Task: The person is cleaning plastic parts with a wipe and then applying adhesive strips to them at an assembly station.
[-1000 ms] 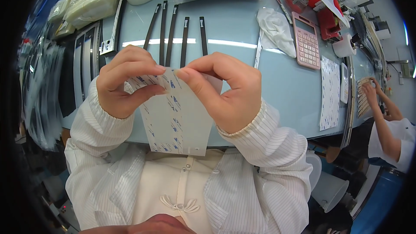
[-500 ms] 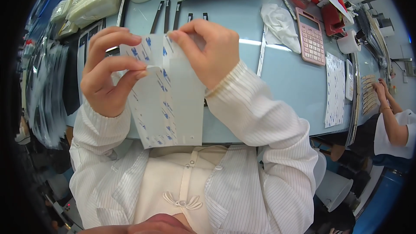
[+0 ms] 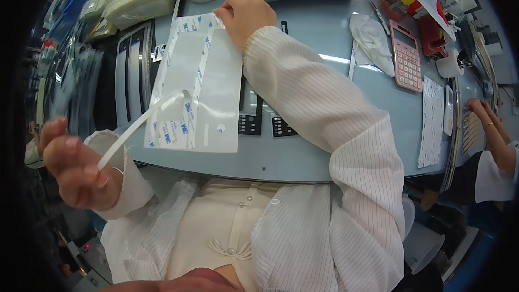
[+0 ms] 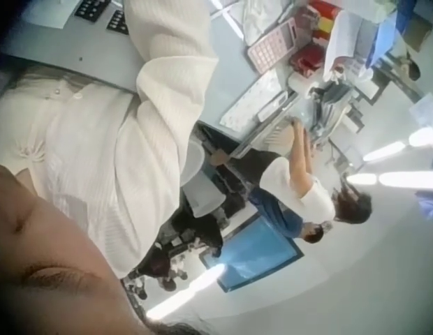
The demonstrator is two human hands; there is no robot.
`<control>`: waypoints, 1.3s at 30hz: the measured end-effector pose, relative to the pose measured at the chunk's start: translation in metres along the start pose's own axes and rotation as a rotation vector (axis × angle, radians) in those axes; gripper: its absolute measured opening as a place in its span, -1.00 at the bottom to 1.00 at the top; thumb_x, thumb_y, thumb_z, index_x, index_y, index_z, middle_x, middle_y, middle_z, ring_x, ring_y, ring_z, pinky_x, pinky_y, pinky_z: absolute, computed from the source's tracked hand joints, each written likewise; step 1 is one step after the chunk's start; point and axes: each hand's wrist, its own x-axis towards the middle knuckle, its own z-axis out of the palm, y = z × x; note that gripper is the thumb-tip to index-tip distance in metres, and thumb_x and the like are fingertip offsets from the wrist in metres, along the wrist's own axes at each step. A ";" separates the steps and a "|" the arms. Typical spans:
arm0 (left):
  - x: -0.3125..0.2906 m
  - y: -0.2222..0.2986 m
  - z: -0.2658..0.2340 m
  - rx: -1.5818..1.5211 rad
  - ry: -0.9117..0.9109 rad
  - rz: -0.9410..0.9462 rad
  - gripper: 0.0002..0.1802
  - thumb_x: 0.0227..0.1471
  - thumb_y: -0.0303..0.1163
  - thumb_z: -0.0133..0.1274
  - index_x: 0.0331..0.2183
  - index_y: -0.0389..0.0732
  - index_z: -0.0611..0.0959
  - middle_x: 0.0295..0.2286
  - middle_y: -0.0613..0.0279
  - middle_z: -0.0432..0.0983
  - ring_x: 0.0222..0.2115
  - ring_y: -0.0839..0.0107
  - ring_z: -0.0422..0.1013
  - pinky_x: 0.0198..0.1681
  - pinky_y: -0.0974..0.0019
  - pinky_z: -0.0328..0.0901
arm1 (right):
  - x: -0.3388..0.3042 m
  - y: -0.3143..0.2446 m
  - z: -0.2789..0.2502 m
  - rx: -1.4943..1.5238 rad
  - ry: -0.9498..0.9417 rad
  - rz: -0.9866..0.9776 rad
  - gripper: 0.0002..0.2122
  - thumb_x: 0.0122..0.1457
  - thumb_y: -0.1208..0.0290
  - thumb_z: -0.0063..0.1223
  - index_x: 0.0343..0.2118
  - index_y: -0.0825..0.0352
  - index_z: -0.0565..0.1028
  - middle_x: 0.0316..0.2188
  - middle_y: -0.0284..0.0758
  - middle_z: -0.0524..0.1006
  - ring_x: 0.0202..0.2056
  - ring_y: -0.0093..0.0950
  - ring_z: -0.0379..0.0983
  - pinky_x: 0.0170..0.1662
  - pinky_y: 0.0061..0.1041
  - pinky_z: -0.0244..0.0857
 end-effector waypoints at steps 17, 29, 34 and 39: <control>-0.016 -0.082 0.089 -0.018 0.075 -0.227 -0.70 0.00 -0.30 0.29 -0.20 -0.19 0.71 -0.37 0.16 0.63 -0.23 0.28 0.50 -0.23 0.29 0.40 | -0.073 -0.026 -0.024 0.209 -0.084 -0.461 -0.76 -0.06 0.37 0.37 -0.29 0.28 0.64 -0.44 -0.37 0.58 -0.36 -0.50 0.45 -0.32 -0.53 0.31; 0.009 -0.053 0.089 0.048 0.025 -0.273 -0.80 -0.25 -0.54 0.38 -0.44 -0.22 0.74 -0.47 0.24 0.60 -0.36 0.35 0.43 -0.30 0.33 0.32 | -0.075 -0.024 -0.003 0.340 -0.035 -0.333 -0.87 -0.02 0.46 0.35 -0.39 0.33 0.65 -0.47 -0.35 0.59 -0.47 -0.56 0.45 -0.36 -0.59 0.33; 0.013 -0.050 0.091 0.063 0.048 -0.249 -0.82 -0.26 -0.53 0.40 -0.47 -0.20 0.75 -0.50 0.26 0.60 -0.38 0.35 0.43 -0.30 0.34 0.31 | -0.079 -0.021 0.000 0.399 -0.022 -0.293 -0.90 0.00 0.55 0.30 -0.38 0.36 0.65 -0.47 -0.34 0.59 -0.46 -0.60 0.45 -0.35 -0.60 0.32; 0.006 -0.058 0.091 0.005 0.042 -0.215 -0.64 -0.08 -0.36 0.32 -0.17 -0.18 0.68 -0.40 0.24 0.58 -0.33 0.34 0.45 -0.24 0.35 0.33 | -0.080 -0.019 -0.005 0.416 -0.011 -0.284 -0.91 0.01 0.57 0.28 -0.38 0.37 0.65 -0.47 -0.34 0.59 -0.46 -0.60 0.44 -0.34 -0.61 0.31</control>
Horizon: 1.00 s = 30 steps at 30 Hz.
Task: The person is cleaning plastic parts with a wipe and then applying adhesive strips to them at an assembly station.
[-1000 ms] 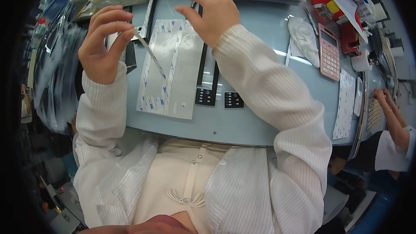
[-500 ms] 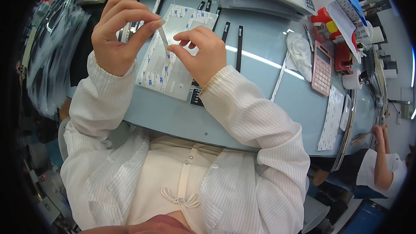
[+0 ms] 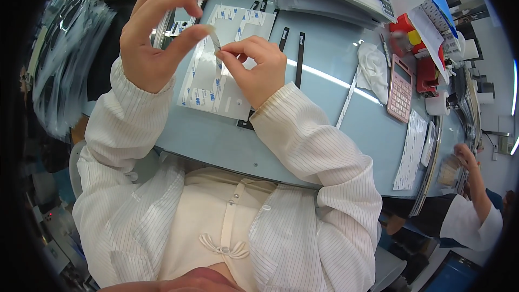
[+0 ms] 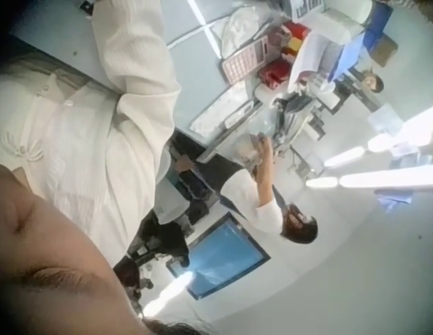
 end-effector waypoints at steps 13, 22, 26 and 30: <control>-0.046 0.000 0.026 -0.166 -0.534 -1.182 -0.19 0.24 0.16 -0.17 0.31 -0.13 0.10 -0.42 -0.04 0.58 -0.36 0.23 0.56 -0.33 0.23 0.45 | 0.017 -0.011 -0.025 -0.092 0.128 -0.214 -0.92 -0.01 0.60 0.31 -0.42 0.40 0.63 -0.52 -0.37 0.57 -0.49 -0.62 0.42 -0.40 -0.65 0.25; -0.054 -0.004 0.040 -0.785 -0.325 -1.348 -0.01 -0.08 -0.55 0.29 0.30 0.05 0.16 -0.03 -0.14 0.48 -0.17 0.13 0.56 -0.18 0.12 0.52 | 0.016 -0.028 -0.033 -0.131 0.075 -0.289 -0.90 -0.02 0.61 0.33 -0.42 0.42 0.63 -0.49 -0.34 0.59 -0.47 -0.59 0.45 -0.40 -0.64 0.28; -0.048 -0.004 0.042 -0.696 -0.385 -1.308 -0.07 -0.09 -0.59 0.28 0.27 0.07 0.25 0.03 -0.08 0.43 -0.15 0.14 0.55 -0.17 0.12 0.52 | 0.012 -0.048 -0.043 -0.114 0.052 -0.269 -0.90 -0.02 0.61 0.32 -0.42 0.42 0.63 -0.49 -0.34 0.59 -0.46 -0.59 0.47 -0.40 -0.65 0.28; -0.057 -0.015 0.043 -0.744 -0.409 -1.269 -0.14 -0.08 -0.59 0.27 0.24 0.06 0.32 0.09 -0.02 0.39 -0.12 0.15 0.53 -0.14 0.14 0.51 | 0.010 -0.056 -0.046 -0.079 0.022 -0.298 -0.90 -0.03 0.62 0.32 -0.41 0.43 0.62 -0.48 -0.33 0.59 -0.46 -0.59 0.46 -0.40 -0.66 0.27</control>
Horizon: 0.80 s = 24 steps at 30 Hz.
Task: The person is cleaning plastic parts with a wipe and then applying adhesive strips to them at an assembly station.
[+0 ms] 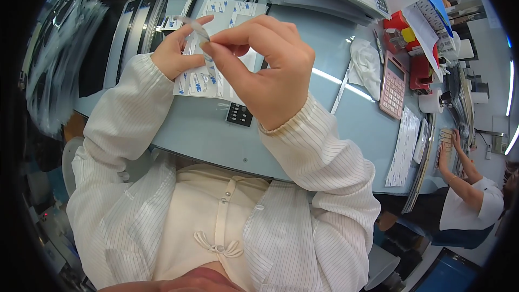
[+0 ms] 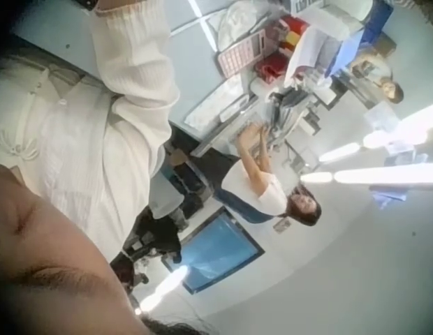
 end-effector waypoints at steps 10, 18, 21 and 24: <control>-0.002 0.000 0.000 0.217 0.040 -0.056 -0.19 -0.06 -0.55 0.27 0.22 0.00 0.35 0.08 -0.02 0.40 -0.10 0.17 0.52 -0.08 0.16 0.48 | -0.005 0.006 0.006 -0.009 0.050 0.024 -0.87 -0.03 0.60 0.33 -0.40 0.44 0.59 -0.48 -0.34 0.57 -0.47 -0.58 0.43 -0.39 -0.64 0.28; -0.004 0.000 -0.002 0.212 0.075 -0.002 -0.23 -0.03 -0.47 0.28 0.20 -0.07 0.35 0.03 -0.07 0.44 -0.12 0.14 0.53 -0.15 0.17 0.51 | -0.031 0.024 0.018 -0.104 -0.203 0.281 -0.24 -0.12 0.51 0.40 0.16 0.25 0.19 -0.06 -0.21 0.47 -0.23 -0.50 0.49 -0.21 -0.55 0.35; -0.005 -0.001 -0.001 0.172 0.083 -0.006 -0.24 -0.03 -0.45 0.28 0.20 -0.10 0.35 0.02 -0.09 0.44 -0.13 0.15 0.54 -0.16 0.17 0.51 | -0.034 0.022 0.025 -0.052 -0.196 0.302 -0.22 -0.09 0.55 0.37 0.18 0.21 0.12 -0.10 -0.18 0.48 -0.22 -0.47 0.51 -0.20 -0.52 0.36; -0.002 -0.005 -0.002 0.183 0.076 0.003 -0.25 -0.03 -0.47 0.27 0.19 -0.09 0.36 0.02 -0.07 0.45 -0.14 0.16 0.54 -0.16 0.18 0.51 | -0.035 0.024 0.029 0.022 -0.212 0.357 -0.22 -0.07 0.60 0.32 0.18 0.19 0.05 -0.18 -0.17 0.52 -0.25 -0.43 0.56 -0.22 -0.52 0.40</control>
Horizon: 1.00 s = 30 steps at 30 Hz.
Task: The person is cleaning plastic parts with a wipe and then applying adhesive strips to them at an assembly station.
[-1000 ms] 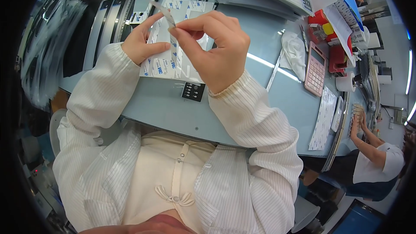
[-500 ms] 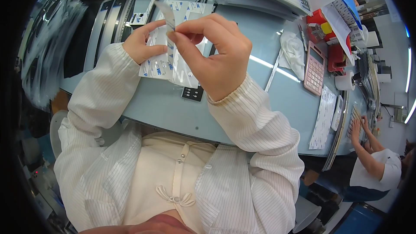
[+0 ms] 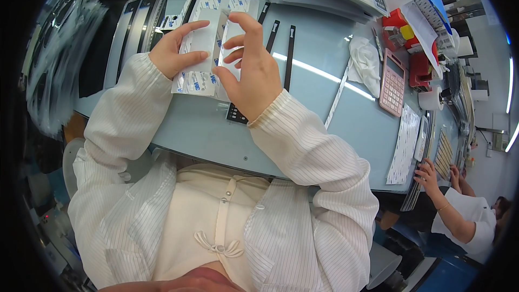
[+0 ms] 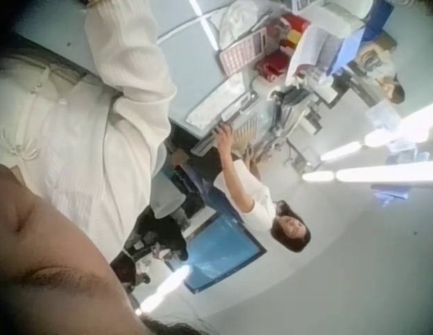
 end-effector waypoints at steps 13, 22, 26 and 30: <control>-0.001 0.001 -0.001 -0.015 -0.015 0.025 -0.25 -0.04 -0.49 0.26 0.19 -0.11 0.37 0.00 -0.05 0.47 -0.13 0.16 0.53 -0.11 0.19 0.49 | 0.000 -0.008 0.006 0.139 0.061 0.050 -0.31 -0.03 0.68 0.23 0.12 0.22 0.08 -0.44 -0.28 0.56 -0.41 -0.51 0.58 -0.32 -0.62 0.45; 0.003 -0.008 0.001 0.137 0.022 0.074 -0.28 -0.01 -0.47 0.25 0.19 -0.09 0.37 0.01 -0.07 0.45 -0.10 0.16 0.52 -0.06 0.18 0.47 | -0.003 -0.014 -0.007 0.178 0.138 -0.045 -0.29 -0.04 0.73 0.25 0.12 0.23 0.07 -0.43 -0.28 0.55 -0.40 -0.52 0.56 -0.27 -0.60 0.45; 0.002 -0.008 -0.001 0.122 0.009 0.095 -0.26 -0.03 -0.45 0.27 0.19 -0.09 0.37 -0.03 -0.03 0.49 -0.12 0.15 0.53 -0.10 0.17 0.48 | -0.005 -0.022 -0.030 0.278 0.171 -0.025 -0.26 -0.05 0.76 0.25 0.14 0.25 0.06 -0.39 -0.23 0.55 -0.36 -0.49 0.57 -0.21 -0.57 0.47; -0.002 -0.005 -0.015 0.049 0.035 -0.028 -0.24 -0.03 -0.45 0.28 0.20 -0.08 0.36 -0.25 0.11 0.57 -0.34 0.29 0.56 -0.31 0.25 0.50 | -0.016 -0.014 -0.063 0.386 0.198 0.060 -0.23 -0.05 0.80 0.22 0.18 0.25 0.02 -0.37 -0.18 0.54 -0.35 -0.45 0.58 -0.20 -0.54 0.48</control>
